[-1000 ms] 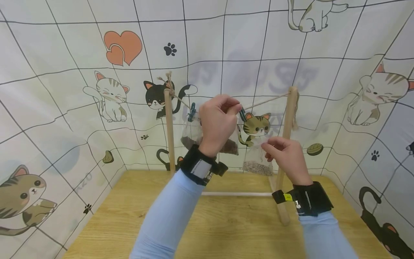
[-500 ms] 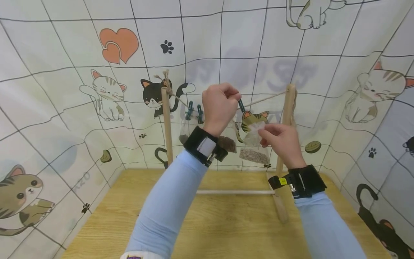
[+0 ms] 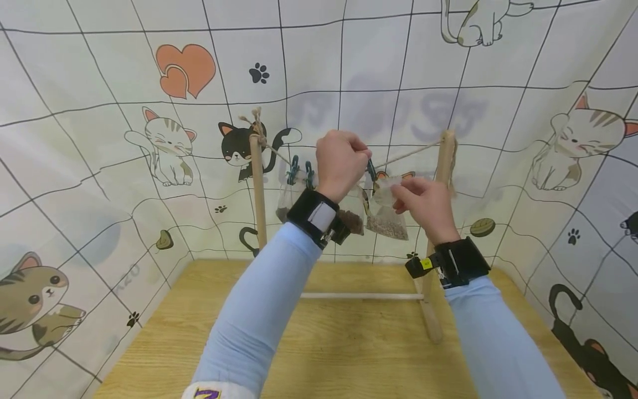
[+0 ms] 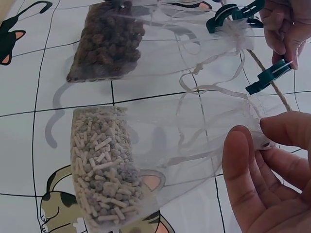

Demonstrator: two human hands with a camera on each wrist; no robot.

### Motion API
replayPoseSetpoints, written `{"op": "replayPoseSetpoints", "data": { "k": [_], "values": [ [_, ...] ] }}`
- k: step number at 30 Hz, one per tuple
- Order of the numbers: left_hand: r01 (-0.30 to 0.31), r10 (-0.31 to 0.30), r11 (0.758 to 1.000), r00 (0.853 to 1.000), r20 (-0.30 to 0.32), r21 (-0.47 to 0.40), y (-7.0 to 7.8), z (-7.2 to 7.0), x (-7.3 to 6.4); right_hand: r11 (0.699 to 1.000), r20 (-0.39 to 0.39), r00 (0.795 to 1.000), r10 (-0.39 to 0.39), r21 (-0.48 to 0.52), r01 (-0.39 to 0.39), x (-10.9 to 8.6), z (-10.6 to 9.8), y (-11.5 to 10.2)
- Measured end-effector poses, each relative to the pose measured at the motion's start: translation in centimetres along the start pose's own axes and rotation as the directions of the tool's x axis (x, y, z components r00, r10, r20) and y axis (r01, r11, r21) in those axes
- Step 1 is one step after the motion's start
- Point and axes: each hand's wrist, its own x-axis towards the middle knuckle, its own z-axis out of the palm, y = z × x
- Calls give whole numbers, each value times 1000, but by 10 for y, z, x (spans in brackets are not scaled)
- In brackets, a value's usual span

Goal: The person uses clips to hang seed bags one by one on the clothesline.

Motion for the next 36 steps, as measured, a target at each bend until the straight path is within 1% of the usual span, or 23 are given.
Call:
{"op": "replayPoseSetpoints", "data": {
  "k": [2, 6, 10, 14, 17, 19, 22, 27, 32, 36],
  "values": [
    [6, -6, 1000, 1000, 14, 5, 1, 0, 1, 1000, -5, 1000, -7, 17, 7, 3, 1, -2],
    [26, -26, 1000, 999, 40, 5, 2, 0, 3, 999, -13, 1000, 5, 43, -5, 9, 2, -6],
    [46, -46, 999, 998, 51, -11, 5, 1, 2, 993, -13, 1000, 22, 115, -20, 13, 6, -10],
    [48, -47, 999, 997, 60, -15, 6, 2, 1, 982, 21, 999, 27, 188, -31, 15, 10, -12],
    [53, -52, 998, 996, 76, -14, 7, 3, 0, 980, 49, 998, 25, 197, -35, 15, 10, -12],
    [65, -63, 998, 993, 99, -13, 8, 3, 0, 981, 61, 998, 24, 193, -35, 15, 10, -13],
    [81, -81, 997, 985, 154, 6, 10, 2, 0, 983, 77, 997, 15, 183, -29, 15, 8, -14],
    [110, -120, 992, 964, 236, 55, 16, -1, 2, 987, 94, 996, 1, 160, -16, 15, 7, -16],
    [125, -144, 989, 948, 283, 83, 20, -2, 3, 992, 99, 995, -4, 127, -8, 15, 6, -16],
    [118, -145, 987, 938, 316, 105, 22, -5, 1, 999, 110, 994, -16, 48, 11, 14, 3, -15]
  ]
}}
